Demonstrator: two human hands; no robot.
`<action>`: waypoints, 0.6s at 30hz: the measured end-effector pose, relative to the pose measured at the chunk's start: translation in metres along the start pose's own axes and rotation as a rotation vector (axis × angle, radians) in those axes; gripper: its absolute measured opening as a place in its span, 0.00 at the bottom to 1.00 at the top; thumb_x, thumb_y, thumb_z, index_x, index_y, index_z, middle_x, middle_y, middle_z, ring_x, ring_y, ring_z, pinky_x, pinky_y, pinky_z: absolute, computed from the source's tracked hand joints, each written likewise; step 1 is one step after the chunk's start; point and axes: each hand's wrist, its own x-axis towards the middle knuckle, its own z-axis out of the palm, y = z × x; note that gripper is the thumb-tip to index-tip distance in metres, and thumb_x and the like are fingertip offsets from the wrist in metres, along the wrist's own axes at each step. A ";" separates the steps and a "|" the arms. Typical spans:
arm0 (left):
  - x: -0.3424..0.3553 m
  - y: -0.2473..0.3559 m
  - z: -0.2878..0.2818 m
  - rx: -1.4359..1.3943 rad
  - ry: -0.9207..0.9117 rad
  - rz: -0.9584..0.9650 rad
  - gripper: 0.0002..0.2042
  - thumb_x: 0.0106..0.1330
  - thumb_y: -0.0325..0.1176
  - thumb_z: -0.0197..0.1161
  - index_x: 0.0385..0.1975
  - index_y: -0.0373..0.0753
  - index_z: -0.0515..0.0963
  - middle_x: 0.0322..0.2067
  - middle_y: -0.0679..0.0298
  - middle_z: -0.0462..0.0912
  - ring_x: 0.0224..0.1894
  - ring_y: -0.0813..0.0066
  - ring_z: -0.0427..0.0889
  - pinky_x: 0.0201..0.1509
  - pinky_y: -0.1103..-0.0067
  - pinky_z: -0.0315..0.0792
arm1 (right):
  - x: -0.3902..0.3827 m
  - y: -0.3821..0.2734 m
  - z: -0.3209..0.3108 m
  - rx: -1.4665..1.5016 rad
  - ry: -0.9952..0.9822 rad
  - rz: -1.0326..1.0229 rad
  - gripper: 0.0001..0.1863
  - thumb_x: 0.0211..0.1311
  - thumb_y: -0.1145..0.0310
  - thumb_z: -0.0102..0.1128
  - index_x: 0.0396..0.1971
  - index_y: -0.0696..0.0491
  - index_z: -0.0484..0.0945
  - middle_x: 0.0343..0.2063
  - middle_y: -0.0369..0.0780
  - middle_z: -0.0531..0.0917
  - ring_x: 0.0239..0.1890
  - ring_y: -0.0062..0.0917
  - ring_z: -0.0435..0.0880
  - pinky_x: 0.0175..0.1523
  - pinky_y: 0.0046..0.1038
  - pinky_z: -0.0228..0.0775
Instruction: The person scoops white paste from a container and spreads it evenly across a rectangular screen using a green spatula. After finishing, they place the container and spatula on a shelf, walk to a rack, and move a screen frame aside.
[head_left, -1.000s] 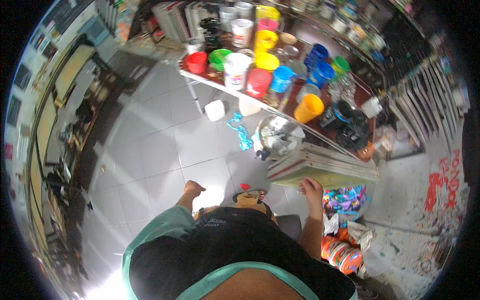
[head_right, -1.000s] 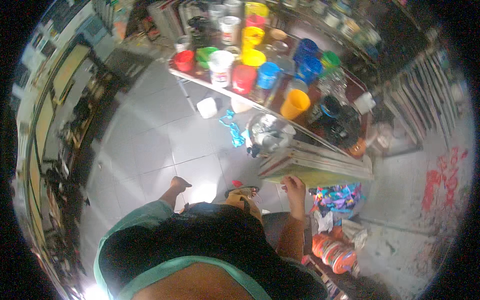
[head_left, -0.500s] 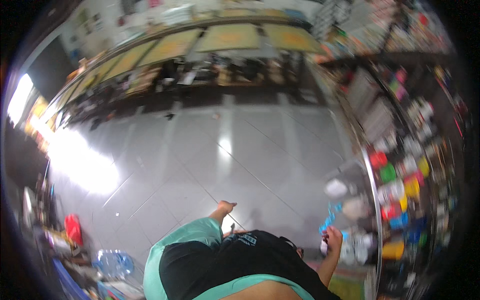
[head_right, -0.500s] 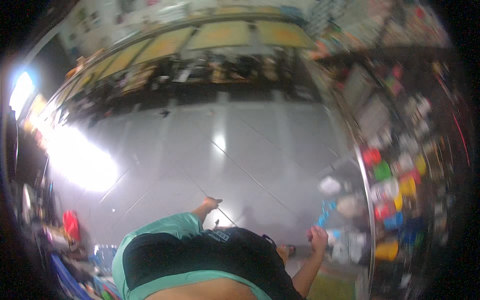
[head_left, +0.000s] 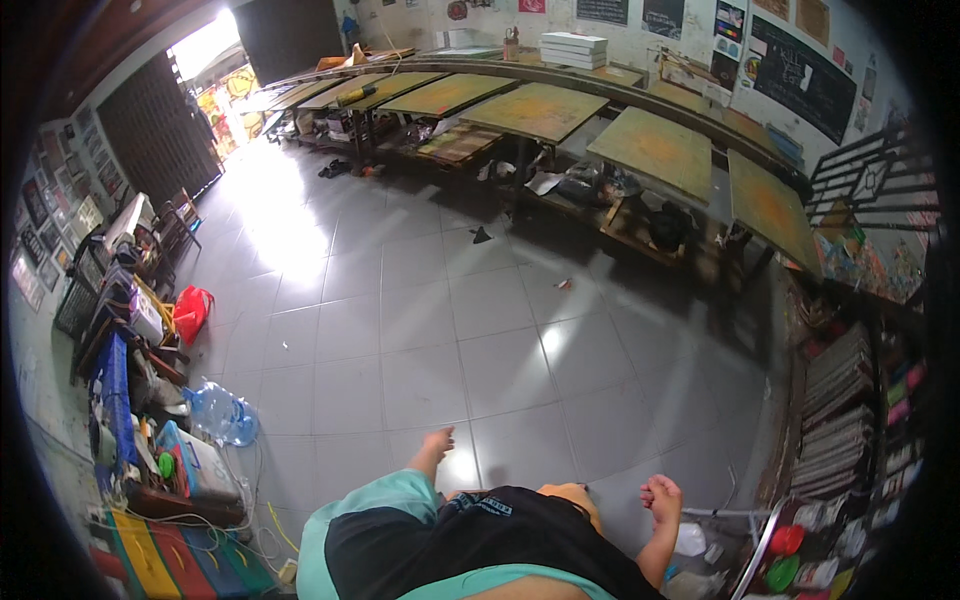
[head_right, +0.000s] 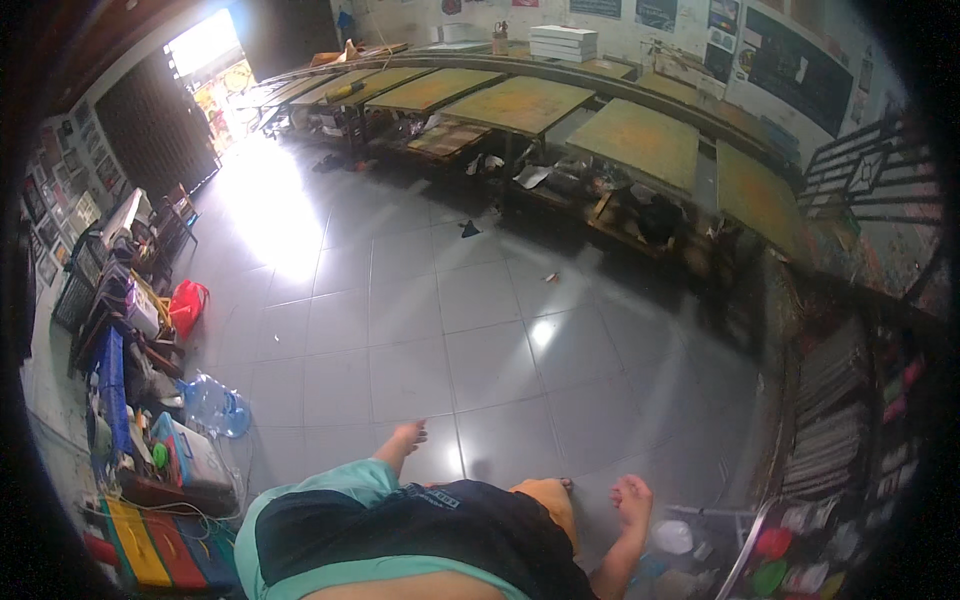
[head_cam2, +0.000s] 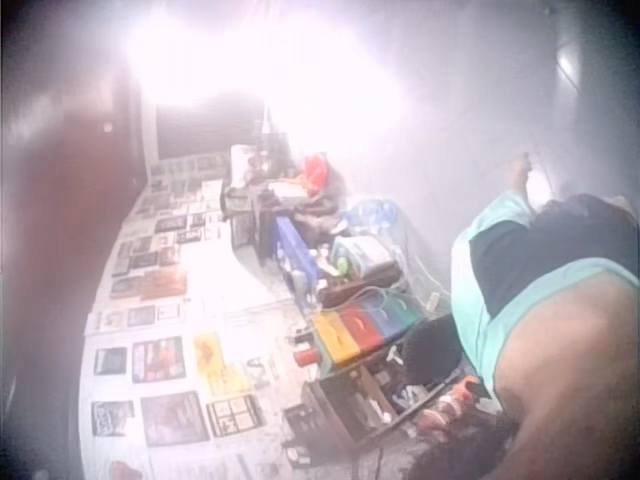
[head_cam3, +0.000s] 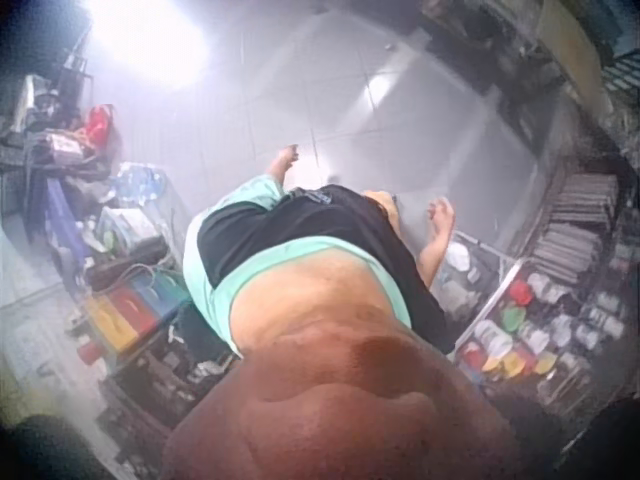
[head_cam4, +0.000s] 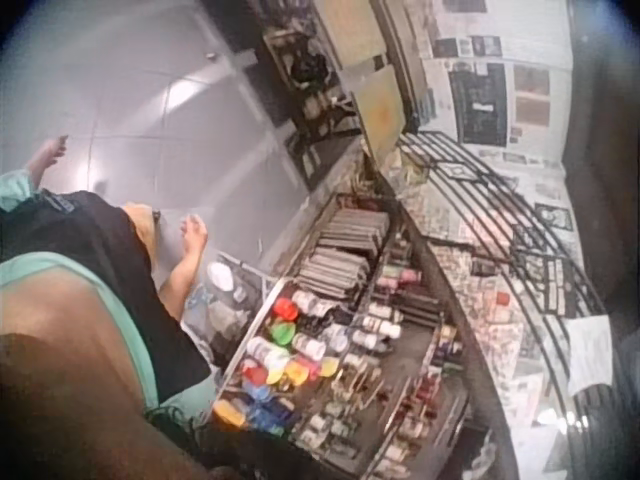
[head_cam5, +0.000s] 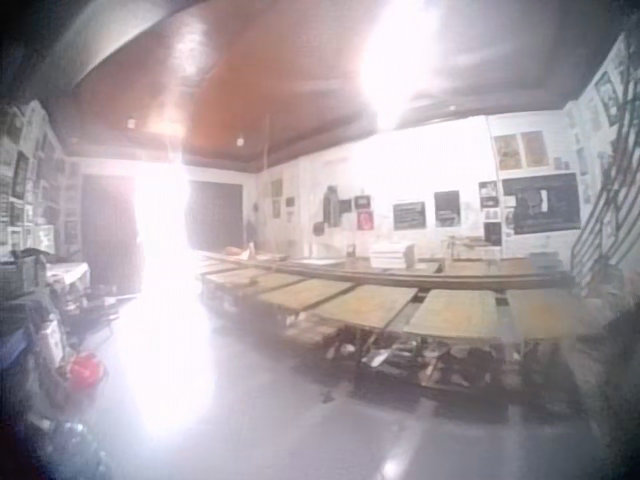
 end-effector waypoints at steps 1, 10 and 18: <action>0.003 0.006 0.006 -0.038 0.024 0.010 0.24 0.60 0.50 0.52 0.48 0.38 0.70 0.43 0.60 0.76 0.43 0.69 0.76 0.47 0.65 0.65 | 0.014 -0.007 -0.007 -0.013 -0.026 -0.005 0.13 0.55 0.68 0.55 0.40 0.57 0.71 0.24 0.39 0.79 0.20 0.18 0.75 0.23 0.18 0.64; 0.067 0.058 0.128 0.605 0.151 0.072 0.30 0.54 0.48 0.59 0.47 0.26 0.68 0.47 0.47 0.73 0.51 0.59 0.72 0.51 0.74 0.67 | 0.132 -0.106 -0.099 0.026 0.011 -0.114 0.14 0.53 0.69 0.58 0.39 0.58 0.72 0.25 0.39 0.79 0.21 0.17 0.75 0.25 0.17 0.64; 0.032 0.209 0.358 0.889 0.000 0.388 0.25 0.52 0.50 0.60 0.37 0.31 0.75 0.38 0.52 0.75 0.41 0.63 0.73 0.46 0.75 0.67 | 0.193 -0.139 -0.186 0.194 0.117 -0.034 0.15 0.53 0.72 0.59 0.39 0.62 0.72 0.26 0.39 0.79 0.26 0.18 0.76 0.30 0.18 0.69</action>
